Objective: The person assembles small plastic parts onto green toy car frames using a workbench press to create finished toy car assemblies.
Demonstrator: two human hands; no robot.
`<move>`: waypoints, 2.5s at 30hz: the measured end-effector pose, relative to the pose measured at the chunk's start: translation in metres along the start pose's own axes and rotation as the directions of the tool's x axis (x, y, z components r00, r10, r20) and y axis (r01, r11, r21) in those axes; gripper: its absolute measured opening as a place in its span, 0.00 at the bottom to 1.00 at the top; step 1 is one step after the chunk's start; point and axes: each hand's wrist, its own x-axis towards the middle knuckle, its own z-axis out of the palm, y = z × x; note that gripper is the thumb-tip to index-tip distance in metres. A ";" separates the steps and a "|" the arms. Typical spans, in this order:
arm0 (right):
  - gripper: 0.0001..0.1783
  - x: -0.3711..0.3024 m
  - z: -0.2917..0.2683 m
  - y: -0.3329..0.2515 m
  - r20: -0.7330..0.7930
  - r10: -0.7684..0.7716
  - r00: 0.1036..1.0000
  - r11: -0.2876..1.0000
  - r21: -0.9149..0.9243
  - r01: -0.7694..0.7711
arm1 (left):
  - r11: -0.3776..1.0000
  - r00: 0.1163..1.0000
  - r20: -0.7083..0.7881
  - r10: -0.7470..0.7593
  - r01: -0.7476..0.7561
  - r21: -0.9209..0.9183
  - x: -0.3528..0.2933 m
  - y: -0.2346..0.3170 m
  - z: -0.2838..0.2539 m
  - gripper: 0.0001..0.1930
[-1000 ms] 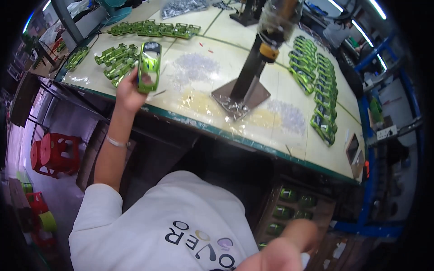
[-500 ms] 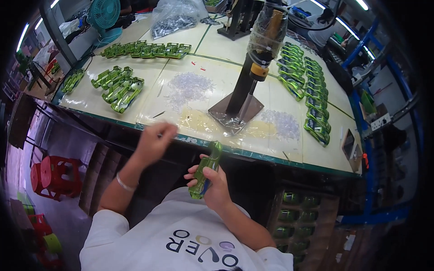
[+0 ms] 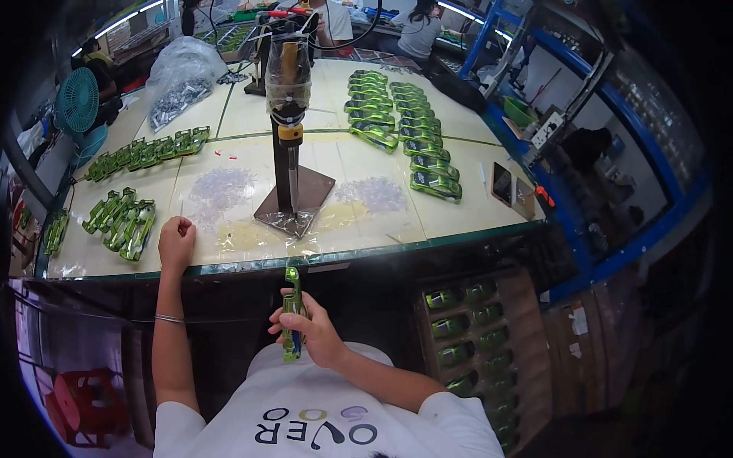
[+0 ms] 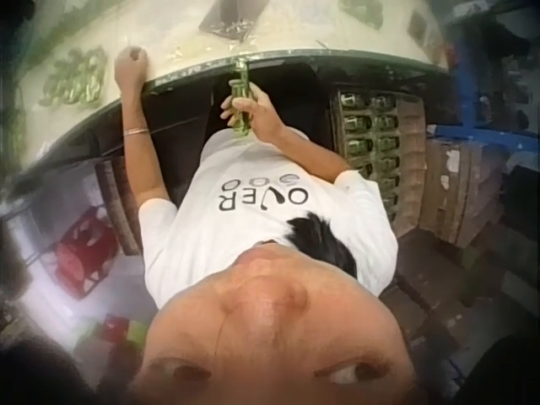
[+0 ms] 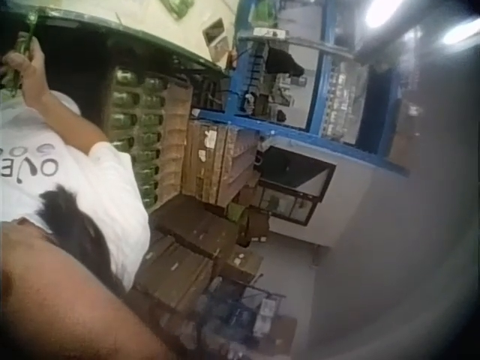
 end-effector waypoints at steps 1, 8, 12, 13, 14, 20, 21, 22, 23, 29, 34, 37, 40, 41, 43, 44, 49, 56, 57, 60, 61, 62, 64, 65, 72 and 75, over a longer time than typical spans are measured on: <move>0.31 -0.002 -0.001 0.000 -0.001 -0.003 1.000 1.000 0.004 0.003 | 1.000 1.000 -0.006 0.001 -0.001 0.002 0.001 -0.003 0.000 0.03; 0.32 -0.019 -0.004 0.008 0.011 0.003 1.000 1.000 0.031 -0.004 | 0.934 0.992 -0.117 0.050 -0.088 -0.347 0.003 -0.019 0.007 0.05; 0.31 -0.029 -0.001 0.006 0.026 -0.024 0.999 0.999 0.022 0.023 | 0.939 0.989 -0.145 0.027 -0.074 -0.335 0.006 -0.023 0.009 0.05; 0.30 -0.032 0.001 0.006 0.029 -0.032 0.999 0.999 0.013 0.032 | 0.940 0.988 -0.151 0.033 -0.082 -0.331 0.006 -0.024 0.010 0.05; 0.30 -0.035 0.001 0.006 0.036 -0.038 0.999 0.999 0.016 0.038 | 0.925 0.988 -0.148 0.037 -0.090 -0.370 0.006 -0.024 0.011 0.05; 0.31 -0.051 -0.001 0.010 0.038 -0.068 0.997 0.998 0.000 0.069 | 0.927 0.999 -0.046 -0.013 -0.006 -0.376 0.008 -0.028 0.009 0.07; 0.31 -0.053 -0.003 0.012 0.037 -0.061 0.997 0.998 -0.001 0.061 | 0.932 0.999 -0.022 -0.026 0.016 -0.362 0.008 -0.027 0.008 0.08; 0.32 -0.054 -0.004 0.014 0.036 -0.053 0.998 0.999 -0.001 0.053 | 0.933 0.999 -0.023 -0.023 0.014 -0.359 0.008 -0.028 0.008 0.08; 0.32 -0.055 -0.004 0.015 0.038 -0.053 0.998 0.999 0.001 0.053 | 0.934 0.999 -0.054 0.000 -0.019 -0.357 0.008 -0.028 0.008 0.08; 0.33 -0.059 0.002 0.022 0.052 -0.002 0.999 0.999 -0.043 0.004 | 0.951 0.970 -0.194 0.147 -0.192 -0.240 0.009 -0.030 0.012 0.07; 0.34 -0.058 0.007 0.024 0.055 0.011 0.998 0.996 -0.091 -0.006 | 0.944 0.979 -0.172 0.107 -0.155 -0.290 0.005 -0.021 0.008 0.06; 0.33 -0.055 0.009 0.027 0.056 0.036 0.998 0.994 -0.107 -0.030 | 0.936 0.985 -0.157 0.069 -0.118 -0.331 0.001 -0.021 0.005 0.06; 0.31 -0.046 0.010 0.030 0.059 0.081 0.995 0.989 -0.126 -0.073 | 0.930 0.989 -0.137 0.047 -0.094 -0.355 0.000 -0.021 0.003 0.06; 0.30 -0.043 0.011 0.032 0.063 0.107 0.992 0.986 -0.133 -0.098 | 0.917 0.989 -0.142 0.032 -0.086 -0.391 -0.001 -0.018 0.002 0.07; 0.30 -0.037 0.011 0.035 0.073 0.119 0.990 0.985 -0.131 -0.109 | 0.903 0.990 -0.143 0.015 -0.075 -0.424 -0.002 -0.015 0.000 0.07; 0.30 -0.034 0.012 0.036 0.088 0.131 0.987 0.983 -0.139 -0.119 | 0.898 0.990 -0.142 0.025 -0.084 -0.432 -0.003 -0.016 0.000 0.08; 0.31 -0.023 0.007 0.031 0.082 0.165 0.983 0.971 -0.186 -0.147 | 0.864 0.993 -0.113 0.014 -0.069 -0.499 -0.003 -0.020 0.002 0.11; 0.32 -0.008 -0.019 0.008 -0.004 0.123 0.992 0.970 -0.211 -0.122 | 0.696 0.996 0.005 -0.091 0.067 -0.715 -0.012 -0.013 -0.010 0.11; 0.32 -0.003 -0.023 0.004 -0.005 0.135 0.991 0.970 -0.202 -0.133 | 0.702 0.995 0.013 -0.098 0.079 -0.708 -0.015 -0.010 -0.011 0.11; 0.36 0.007 -0.037 -0.002 0.006 -0.131 0.991 0.884 -0.452 0.120 | 0.601 0.995 0.063 -0.076 0.097 -0.793 -0.037 0.015 -0.015 0.11; 0.38 0.008 -0.035 -0.010 0.062 -0.184 0.981 0.842 -0.506 0.190 | 0.616 0.992 0.077 -0.095 0.120 -0.778 -0.048 0.028 -0.018 0.11; 0.38 0.008 -0.033 -0.019 0.065 -0.200 0.978 0.797 -0.569 0.202 | 0.564 0.997 0.069 0.028 0.041 -0.825 -0.059 0.043 -0.018 0.10; 0.39 0.008 -0.030 -0.031 0.072 -0.192 0.979 0.759 -0.621 0.195 | 0.461 0.982 0.060 0.181 -0.030 -0.887 -0.080 0.072 -0.017 0.09; 0.38 0.008 -0.025 -0.038 0.077 -0.194 0.978 0.694 -0.693 0.192 | 0.422 0.975 0.064 0.215 -0.034 -0.906 -0.088 0.087 -0.019 0.09; 0.38 0.018 -0.022 -0.046 0.241 -0.416 0.877 0.389 -0.824 0.411 | 0.504 0.912 0.085 0.402 -0.143 -0.852 -0.101 0.123 -0.012 0.13; 0.38 0.020 -0.022 -0.045 0.280 -0.456 0.844 0.335 -0.825 0.455 | 0.550 0.900 0.105 0.423 -0.163 -0.819 -0.103 0.118 -0.012 0.13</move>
